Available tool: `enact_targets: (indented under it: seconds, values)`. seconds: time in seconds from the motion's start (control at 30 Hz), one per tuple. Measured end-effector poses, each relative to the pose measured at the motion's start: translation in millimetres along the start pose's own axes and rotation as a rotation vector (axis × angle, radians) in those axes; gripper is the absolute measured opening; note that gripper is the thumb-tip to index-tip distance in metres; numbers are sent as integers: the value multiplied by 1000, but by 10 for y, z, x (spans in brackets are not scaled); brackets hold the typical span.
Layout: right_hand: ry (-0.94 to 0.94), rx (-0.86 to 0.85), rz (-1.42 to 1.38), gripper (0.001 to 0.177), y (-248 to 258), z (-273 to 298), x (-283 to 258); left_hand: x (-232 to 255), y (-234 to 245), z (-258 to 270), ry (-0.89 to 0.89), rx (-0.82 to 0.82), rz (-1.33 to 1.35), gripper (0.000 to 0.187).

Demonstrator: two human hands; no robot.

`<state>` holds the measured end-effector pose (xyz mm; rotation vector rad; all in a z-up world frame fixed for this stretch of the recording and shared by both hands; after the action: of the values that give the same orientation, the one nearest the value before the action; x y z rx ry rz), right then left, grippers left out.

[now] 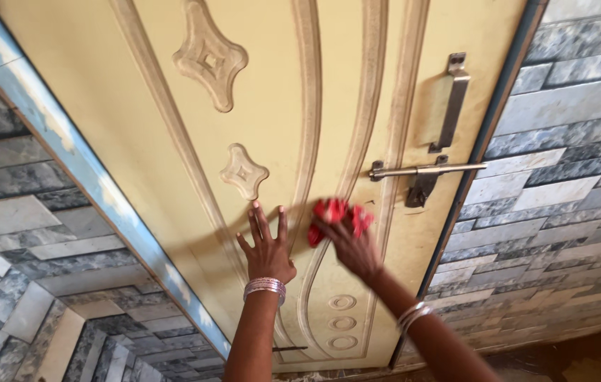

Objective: The person wipes the surface of a cream-colored door using a red cloth. They systematically clean the door panels, decorative moldings, and the area around the handle and lock.

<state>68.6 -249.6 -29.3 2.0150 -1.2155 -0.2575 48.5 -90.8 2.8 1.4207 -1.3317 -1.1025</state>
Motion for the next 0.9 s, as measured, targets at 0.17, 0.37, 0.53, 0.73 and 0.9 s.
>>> enact_targets:
  seconds: [0.17, 0.37, 0.53, 0.73, 0.9]
  values:
    - [4, 170, -132, 81, 700, -880, 73, -103, 60, 76, -61, -10, 99, 119]
    - [105, -37, -419, 84, 739, -1613, -688, -254, 151, 137, -151, 353, 217, 83]
    - [51, -148, -783, 70, 757, -1631, -946, -738, 237, 218, 147, 668, 554, 45]
    - [92, -18, -957, 61, 928, -1769, -782, -622, 631, 283, 48, 1033, 458, 58]
    - [10, -59, -1102, 60, 850, -1880, -628, -243, 669, -21, -96, 965, 386, 82]
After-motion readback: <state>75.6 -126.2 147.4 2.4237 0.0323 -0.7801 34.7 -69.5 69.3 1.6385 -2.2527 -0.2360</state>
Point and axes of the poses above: each hand's wrist, its own z-axis away from the middle knuckle, its own y-axis out of the back of the hand, x = y × z, the point moved 8 cm from there along -z, towards the middle knuckle, and after that the axes turned 4 degrees about -z, right-handed, at the moved point
